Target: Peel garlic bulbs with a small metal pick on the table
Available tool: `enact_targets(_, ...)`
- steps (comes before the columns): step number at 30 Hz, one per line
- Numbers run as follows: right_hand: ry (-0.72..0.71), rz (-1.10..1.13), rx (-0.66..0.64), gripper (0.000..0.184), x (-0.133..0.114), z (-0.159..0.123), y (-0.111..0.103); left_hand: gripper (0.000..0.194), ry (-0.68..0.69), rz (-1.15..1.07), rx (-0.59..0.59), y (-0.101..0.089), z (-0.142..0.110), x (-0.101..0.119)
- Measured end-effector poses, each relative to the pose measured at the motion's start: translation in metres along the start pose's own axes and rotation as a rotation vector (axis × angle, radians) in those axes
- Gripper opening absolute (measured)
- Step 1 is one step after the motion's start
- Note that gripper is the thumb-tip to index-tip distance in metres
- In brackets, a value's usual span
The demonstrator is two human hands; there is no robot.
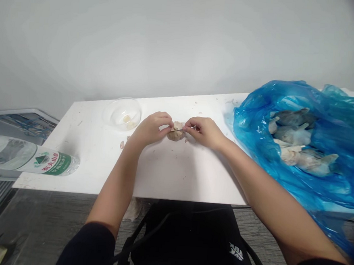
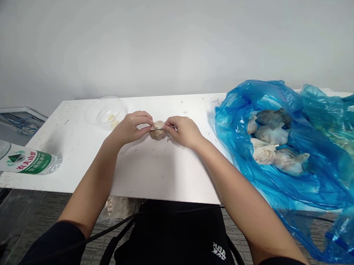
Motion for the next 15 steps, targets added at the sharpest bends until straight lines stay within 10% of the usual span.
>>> enact_targets(15, -0.005, 0.033, 0.036, 0.02, -0.0044, -0.0019, 0.0008, 0.009, -0.035, -0.057, -0.01, 0.002, -0.0004, -0.0037)
Point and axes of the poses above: each hand's wrist, its own z-axis towards the middle knuckle, its own y-axis out of the palm, x = y × z, the point moved 7 cm from there along z, towards the middle knuckle, and after that the axes turned 9 degrees about y, right-handed, at the moved point
